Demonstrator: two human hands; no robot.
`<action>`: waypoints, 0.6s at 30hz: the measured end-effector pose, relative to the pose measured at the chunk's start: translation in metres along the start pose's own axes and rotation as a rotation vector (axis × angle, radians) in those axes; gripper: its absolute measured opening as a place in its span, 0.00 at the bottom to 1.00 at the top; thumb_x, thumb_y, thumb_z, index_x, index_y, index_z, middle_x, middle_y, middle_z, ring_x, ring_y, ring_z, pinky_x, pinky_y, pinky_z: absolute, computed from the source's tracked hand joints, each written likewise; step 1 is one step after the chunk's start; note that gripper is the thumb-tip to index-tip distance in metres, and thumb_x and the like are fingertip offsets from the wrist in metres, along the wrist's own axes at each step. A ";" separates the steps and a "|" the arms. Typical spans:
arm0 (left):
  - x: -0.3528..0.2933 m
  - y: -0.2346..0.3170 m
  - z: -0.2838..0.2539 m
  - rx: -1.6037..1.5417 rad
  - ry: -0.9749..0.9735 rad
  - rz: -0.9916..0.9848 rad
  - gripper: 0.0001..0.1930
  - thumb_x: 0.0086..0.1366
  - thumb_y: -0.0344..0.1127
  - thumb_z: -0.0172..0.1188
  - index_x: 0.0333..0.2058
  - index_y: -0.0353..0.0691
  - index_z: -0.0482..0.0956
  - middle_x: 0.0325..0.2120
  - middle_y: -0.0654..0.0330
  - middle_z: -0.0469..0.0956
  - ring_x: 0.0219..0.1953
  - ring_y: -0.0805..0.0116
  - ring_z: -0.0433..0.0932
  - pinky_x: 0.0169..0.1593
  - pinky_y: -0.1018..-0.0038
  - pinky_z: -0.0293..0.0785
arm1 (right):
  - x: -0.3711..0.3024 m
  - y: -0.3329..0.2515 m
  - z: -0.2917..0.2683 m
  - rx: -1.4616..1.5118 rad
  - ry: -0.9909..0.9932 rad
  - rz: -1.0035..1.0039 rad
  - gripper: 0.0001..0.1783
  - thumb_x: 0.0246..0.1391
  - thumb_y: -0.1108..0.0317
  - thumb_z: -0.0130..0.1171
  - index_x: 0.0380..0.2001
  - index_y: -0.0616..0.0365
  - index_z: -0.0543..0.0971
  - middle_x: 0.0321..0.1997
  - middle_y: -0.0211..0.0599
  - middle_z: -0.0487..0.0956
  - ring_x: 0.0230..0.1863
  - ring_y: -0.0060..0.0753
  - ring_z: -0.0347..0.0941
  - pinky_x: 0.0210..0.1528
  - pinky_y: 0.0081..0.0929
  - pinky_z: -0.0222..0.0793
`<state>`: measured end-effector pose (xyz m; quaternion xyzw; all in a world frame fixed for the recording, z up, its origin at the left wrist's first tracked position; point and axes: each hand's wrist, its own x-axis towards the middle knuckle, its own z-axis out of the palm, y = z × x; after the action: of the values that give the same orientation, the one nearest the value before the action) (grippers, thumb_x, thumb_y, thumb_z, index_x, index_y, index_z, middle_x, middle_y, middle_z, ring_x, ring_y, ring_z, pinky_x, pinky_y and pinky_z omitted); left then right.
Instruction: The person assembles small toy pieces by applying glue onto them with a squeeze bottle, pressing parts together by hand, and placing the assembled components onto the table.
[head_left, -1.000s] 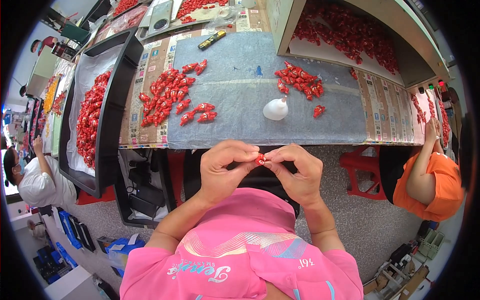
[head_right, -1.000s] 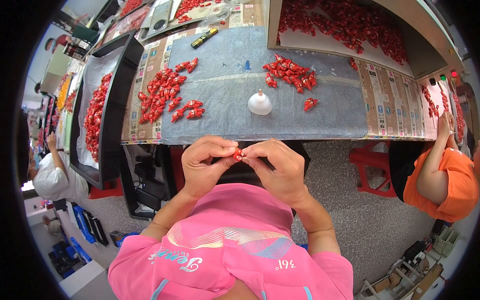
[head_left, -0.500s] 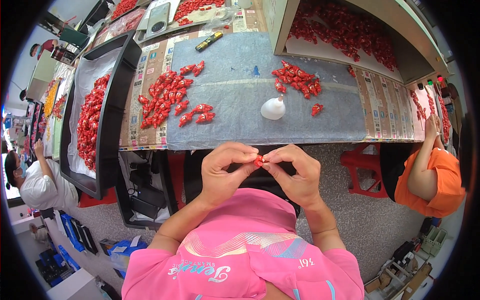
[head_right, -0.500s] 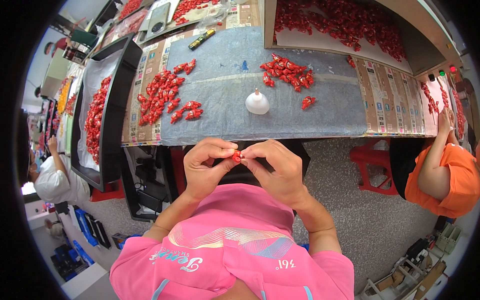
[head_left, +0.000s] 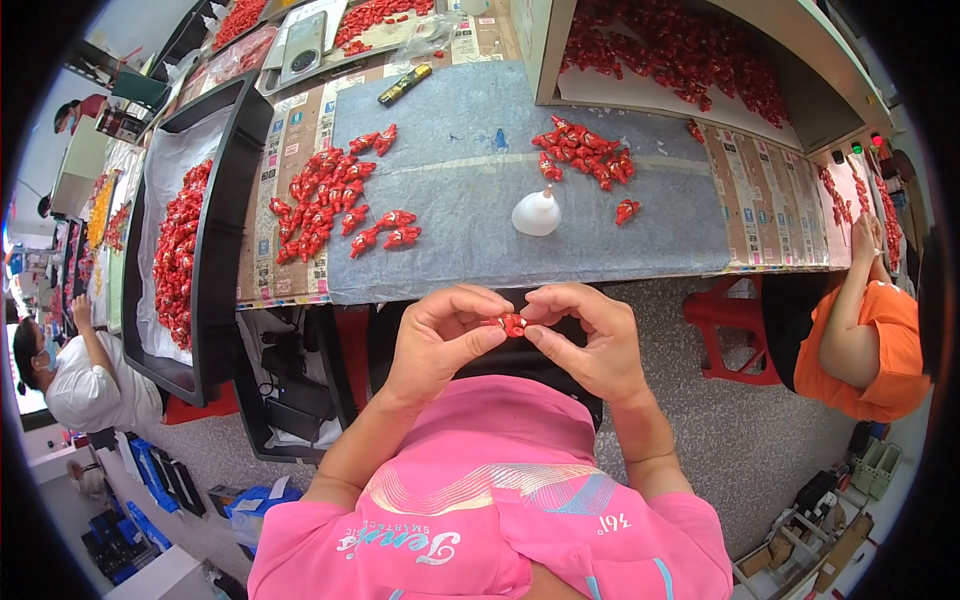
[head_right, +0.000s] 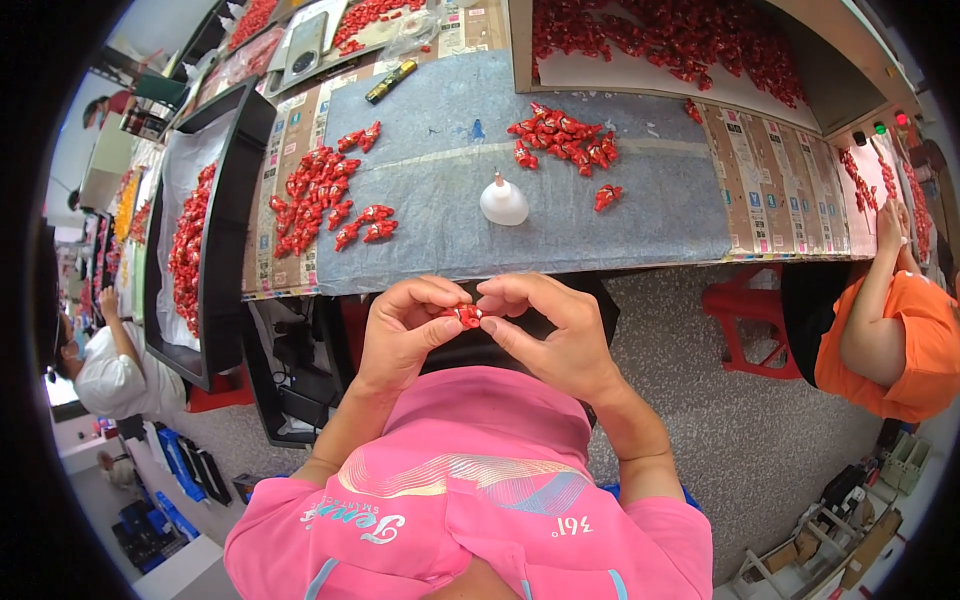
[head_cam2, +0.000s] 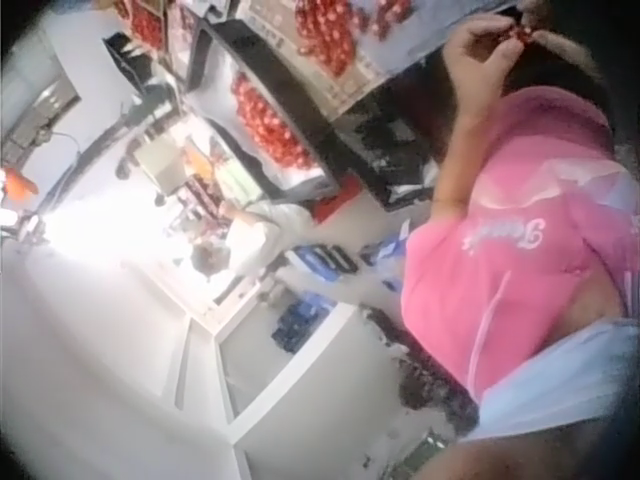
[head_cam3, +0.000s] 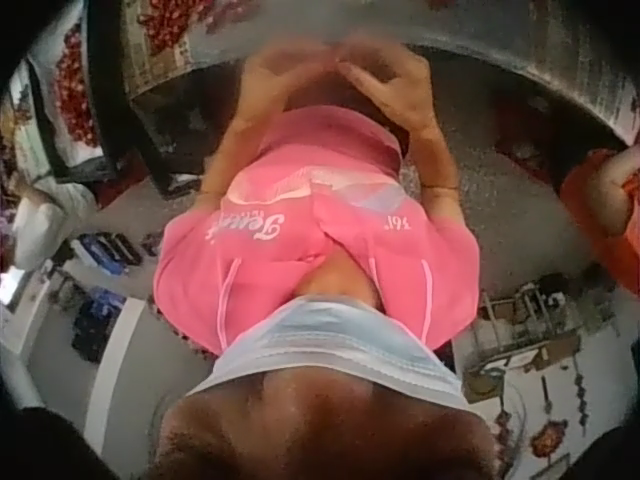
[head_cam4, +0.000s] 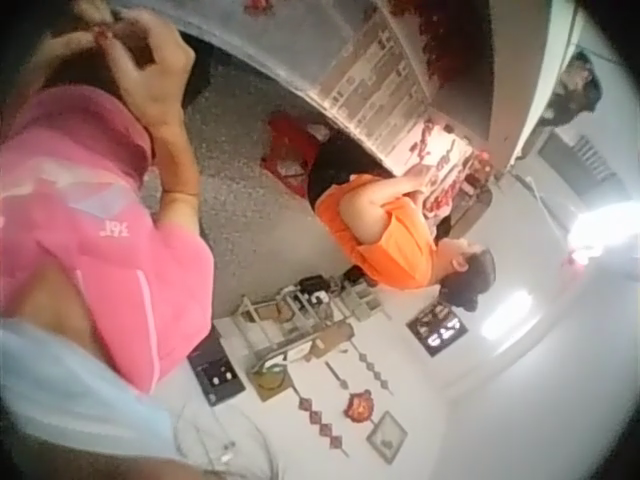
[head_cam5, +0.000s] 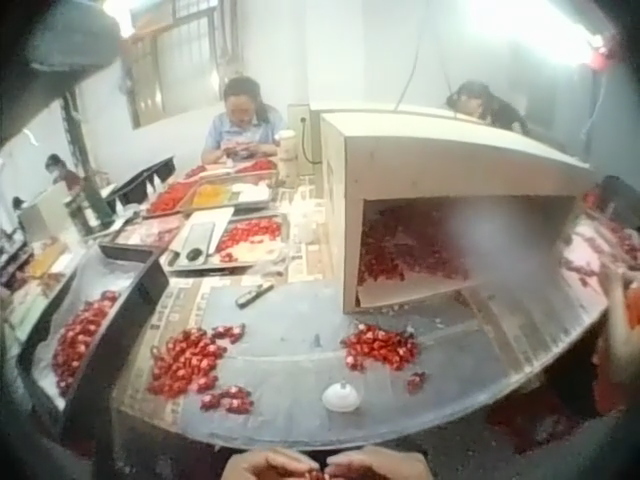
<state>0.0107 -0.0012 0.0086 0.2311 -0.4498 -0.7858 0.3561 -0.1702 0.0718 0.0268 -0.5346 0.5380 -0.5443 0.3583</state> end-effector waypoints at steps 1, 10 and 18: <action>0.000 0.001 0.000 0.014 0.006 -0.003 0.11 0.53 0.16 0.62 0.35 0.34 0.78 0.39 0.53 0.76 0.40 0.68 0.77 0.47 0.73 0.76 | 0.000 -0.001 0.000 0.015 -0.009 0.011 0.18 0.42 0.80 0.65 0.40 0.61 0.78 0.35 0.37 0.81 0.36 0.26 0.79 0.39 0.21 0.74; -0.003 0.001 0.001 0.125 -0.015 0.087 0.10 0.54 0.16 0.61 0.36 0.31 0.78 0.40 0.53 0.76 0.42 0.69 0.77 0.47 0.74 0.76 | 0.000 -0.005 0.004 -0.131 0.048 -0.050 0.14 0.41 0.80 0.65 0.36 0.62 0.77 0.32 0.36 0.81 0.33 0.26 0.79 0.36 0.20 0.75; -0.005 0.000 0.002 0.162 -0.026 0.111 0.10 0.54 0.15 0.61 0.36 0.30 0.78 0.40 0.52 0.76 0.42 0.68 0.77 0.48 0.73 0.76 | -0.001 -0.008 0.011 -0.097 0.105 0.015 0.09 0.43 0.80 0.63 0.31 0.62 0.75 0.28 0.34 0.79 0.29 0.21 0.76 0.32 0.18 0.73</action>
<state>0.0127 0.0036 0.0093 0.2234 -0.5285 -0.7290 0.3733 -0.1582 0.0715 0.0326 -0.5181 0.5856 -0.5424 0.3074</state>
